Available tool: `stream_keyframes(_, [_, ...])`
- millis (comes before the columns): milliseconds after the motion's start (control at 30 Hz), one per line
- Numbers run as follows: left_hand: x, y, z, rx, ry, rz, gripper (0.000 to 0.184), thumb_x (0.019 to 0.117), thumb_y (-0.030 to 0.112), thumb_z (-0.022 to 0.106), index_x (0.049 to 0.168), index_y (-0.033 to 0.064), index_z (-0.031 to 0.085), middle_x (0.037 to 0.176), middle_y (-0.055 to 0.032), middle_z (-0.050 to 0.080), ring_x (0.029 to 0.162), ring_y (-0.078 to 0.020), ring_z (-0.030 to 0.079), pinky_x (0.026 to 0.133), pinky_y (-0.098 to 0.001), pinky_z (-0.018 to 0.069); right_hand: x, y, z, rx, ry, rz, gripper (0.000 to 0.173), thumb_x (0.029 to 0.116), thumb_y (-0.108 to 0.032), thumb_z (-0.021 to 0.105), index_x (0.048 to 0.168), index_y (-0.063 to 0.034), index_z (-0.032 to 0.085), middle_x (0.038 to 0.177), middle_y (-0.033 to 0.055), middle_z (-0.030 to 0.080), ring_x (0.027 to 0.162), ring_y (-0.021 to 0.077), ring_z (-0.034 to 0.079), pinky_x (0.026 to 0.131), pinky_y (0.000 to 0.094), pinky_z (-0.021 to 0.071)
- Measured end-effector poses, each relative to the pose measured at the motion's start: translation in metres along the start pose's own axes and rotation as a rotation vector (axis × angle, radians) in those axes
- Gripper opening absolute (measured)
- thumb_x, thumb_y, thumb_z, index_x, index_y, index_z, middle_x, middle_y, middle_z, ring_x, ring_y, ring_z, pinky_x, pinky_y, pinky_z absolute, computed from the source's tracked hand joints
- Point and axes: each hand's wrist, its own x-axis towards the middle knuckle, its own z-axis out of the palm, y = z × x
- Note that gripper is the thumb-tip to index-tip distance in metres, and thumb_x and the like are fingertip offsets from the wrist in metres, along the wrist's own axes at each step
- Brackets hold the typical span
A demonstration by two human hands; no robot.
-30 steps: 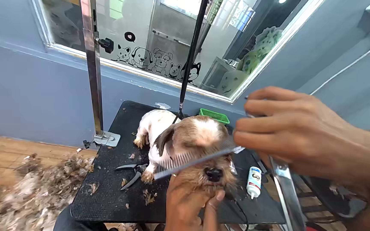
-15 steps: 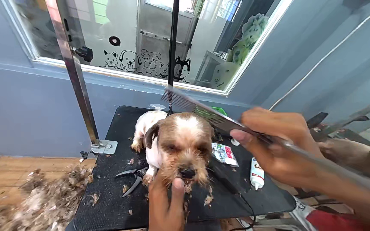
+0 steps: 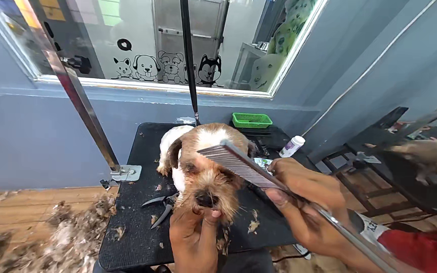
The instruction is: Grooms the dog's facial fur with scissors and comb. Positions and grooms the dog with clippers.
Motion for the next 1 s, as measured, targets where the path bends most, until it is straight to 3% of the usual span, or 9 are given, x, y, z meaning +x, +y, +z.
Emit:
stream_keyframes(233, [-0.008,0.004,0.0,0.082,-0.002,0.026,0.02,0.1004,0.037,0.063,0.086,0.0283,0.073,0.089,0.0253,0.069,0.09,0.0158,0.062,0.083,-0.0075,0.0518,0.009,-0.006,0.006,-0.135,-0.08,-0.054,0.032,0.1018,-0.025,0.054,0.073,-0.0131,0.06,0.062,-0.0061,0.051,0.063,0.0046,0.051,0.072,0.0273,0.0449])
stream_keyframes(433, [-0.011,0.009,0.002,0.083,-0.028,0.045,0.022,0.1003,0.035,0.064,0.083,0.0237,0.072,0.087,0.0225,0.069,0.087,0.0152,0.062,0.081,-0.0073,0.052,0.007,-0.02,-0.024,0.119,-0.217,0.053,0.033,0.1054,-0.033,0.055,0.079,-0.0137,0.061,0.069,-0.0072,0.055,0.069,0.0005,0.055,0.07,0.0201,0.049])
stream_keyframes(533, [-0.011,0.009,0.006,0.061,-0.031,0.05,0.023,0.1007,0.037,0.064,0.084,0.0235,0.073,0.088,0.0217,0.069,0.087,0.0141,0.062,0.08,-0.0082,0.0525,0.009,-0.026,-0.03,-0.159,-0.155,-0.025,0.033,0.1032,-0.029,0.053,0.074,-0.015,0.056,0.064,-0.0071,0.051,0.064,0.0022,0.051,0.07,0.0239,0.0457])
stream_keyframes(600, [-0.012,0.009,0.009,0.05,-0.022,0.044,0.023,0.1004,0.037,0.064,0.083,0.0246,0.074,0.088,0.0223,0.069,0.088,0.014,0.063,0.08,-0.0085,0.0529,0.007,-0.027,-0.027,-0.29,-0.172,-0.058,0.028,0.0996,-0.026,0.053,0.075,-0.0146,0.06,0.063,-0.0065,0.051,0.063,0.0047,0.05,0.074,0.0282,0.045])
stream_keyframes(700, [-0.014,0.01,0.009,0.046,-0.025,0.037,0.022,0.1,0.037,0.065,0.084,0.0251,0.074,0.089,0.0227,0.069,0.088,0.0143,0.062,0.082,-0.0082,0.0524,0.007,-0.026,-0.033,-0.115,-0.213,-0.003,0.032,0.1035,-0.031,0.053,0.077,-0.0148,0.063,0.066,-0.0085,0.054,0.067,0.0015,0.052,0.069,0.0218,0.0451])
stream_keyframes(767, [-0.015,0.011,0.007,0.029,-0.036,0.041,0.022,0.1006,0.035,0.064,0.085,0.0234,0.073,0.089,0.0212,0.07,0.087,0.0132,0.063,0.081,-0.009,0.0534,0.01,-0.03,-0.043,-0.068,-0.199,-0.008,0.034,0.1048,-0.032,0.053,0.076,-0.0156,0.058,0.066,-0.0085,0.051,0.067,0.001,0.052,0.068,0.0209,0.0444])
stream_keyframes(900, [-0.016,0.017,0.008,0.014,-0.033,0.009,0.022,0.1002,0.036,0.064,0.085,0.0236,0.075,0.089,0.0211,0.071,0.087,0.013,0.064,0.081,-0.0103,0.0547,0.016,-0.04,-0.051,-0.348,-0.255,-0.178,0.029,0.1032,-0.026,0.052,0.077,-0.0148,0.057,0.063,-0.0039,0.046,0.063,0.0086,0.048,0.079,0.0327,0.0458])
stream_keyframes(1000, [-0.017,0.015,0.009,0.009,-0.05,0.043,0.02,0.101,0.033,0.064,0.088,0.0207,0.075,0.094,0.017,0.073,0.091,0.0099,0.066,0.084,-0.0129,0.0561,0.028,-0.036,-0.05,-0.51,-0.329,-0.238,0.022,0.0962,-0.02,0.052,0.076,-0.0164,0.06,0.064,-0.004,0.048,0.063,0.0125,0.049,0.078,0.0383,0.0433])
